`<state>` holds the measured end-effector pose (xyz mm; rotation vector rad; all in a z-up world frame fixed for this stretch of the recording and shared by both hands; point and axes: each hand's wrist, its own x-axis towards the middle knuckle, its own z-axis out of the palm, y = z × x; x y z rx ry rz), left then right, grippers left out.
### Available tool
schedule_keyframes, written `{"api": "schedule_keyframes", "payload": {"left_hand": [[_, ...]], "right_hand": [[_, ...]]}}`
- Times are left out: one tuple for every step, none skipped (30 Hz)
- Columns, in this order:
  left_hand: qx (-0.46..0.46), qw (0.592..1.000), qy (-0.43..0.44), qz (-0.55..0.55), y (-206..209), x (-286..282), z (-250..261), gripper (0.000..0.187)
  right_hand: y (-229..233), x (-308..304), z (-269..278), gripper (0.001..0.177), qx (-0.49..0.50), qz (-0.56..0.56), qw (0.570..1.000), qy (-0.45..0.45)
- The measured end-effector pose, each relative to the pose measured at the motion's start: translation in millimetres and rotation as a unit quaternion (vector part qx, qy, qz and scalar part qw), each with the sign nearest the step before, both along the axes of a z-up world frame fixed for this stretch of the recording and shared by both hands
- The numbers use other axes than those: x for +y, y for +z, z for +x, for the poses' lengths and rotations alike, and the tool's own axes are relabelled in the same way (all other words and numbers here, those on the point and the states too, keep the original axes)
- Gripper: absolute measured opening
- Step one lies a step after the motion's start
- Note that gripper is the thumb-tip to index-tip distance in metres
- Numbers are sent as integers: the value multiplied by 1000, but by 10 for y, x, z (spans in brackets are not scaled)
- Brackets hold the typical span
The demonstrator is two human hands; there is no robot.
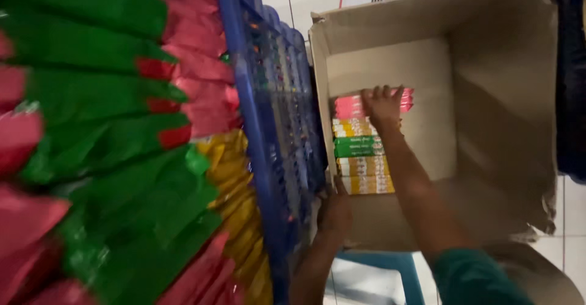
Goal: The person transfers stacks of colorful snack packets from a blue crate into a cardboard box. They handle the packets by hand, arranging them in neat rows inside the box.
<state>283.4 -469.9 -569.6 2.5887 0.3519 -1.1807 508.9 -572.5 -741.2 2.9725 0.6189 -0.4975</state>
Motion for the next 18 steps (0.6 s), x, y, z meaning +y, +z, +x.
{"api": "schedule_keyframes", "payload": {"left_hand": [[7,999,30,-16,-145,-6,-29,88],[13,998,60,-32,-283,-13,-64,86],[15,998,60,-33,-349,-39,-124,86],[7,998,55,-10,-409,-69,-187,81],[-3,999,48,13,-467,-82,-240,77],[-2,999,45,13,-513,-70,-283,77],[-2,999,41,0,-564,-62,-314,95],[-2,999,38,-13,-605,-55,-348,115],[-4,999,34,-12,-472,-30,-249,115],[17,998,60,-30,-332,-6,-153,102],[40,994,89,-50,-185,-12,-74,91],[39,994,87,-51,-208,-8,-77,91],[39,995,75,-45,-221,2,-86,94],[38,997,63,-39,-225,11,-101,96],[38,997,62,-41,-255,2,-111,96],[19,998,57,-33,-270,-8,-130,84],[-4,998,51,-27,-292,-17,-117,73],[-9,998,48,-29,-302,42,-96,73]], "right_hand": [[-8,87,10,42,36,-26,999,3],[-9,173,14,44,72,-52,996,6],[-21,223,32,44,74,-54,996,7],[-29,268,48,52,108,-53,993,16],[-32,319,74,61,141,-52,988,22],[-70,336,59,61,143,-52,988,19],[-102,359,64,63,155,-51,987,0],[-124,381,65,65,166,-51,985,-19],[-140,384,63,65,165,-49,985,-23],[-151,388,57,79,186,-56,981,-20],[-156,369,37,95,209,-65,976,-15],[-165,378,37,95,208,-66,976,-16],[-164,390,30,99,213,-79,974,-16],[-154,401,17,104,219,-92,971,-16],[-137,394,-28,104,219,-94,971,-17],[-105,387,-83,92,201,-65,977,-28],[-59,375,-93,82,178,-36,983,-40],[-102,426,-233,82,174,-38,983,-43]]}}
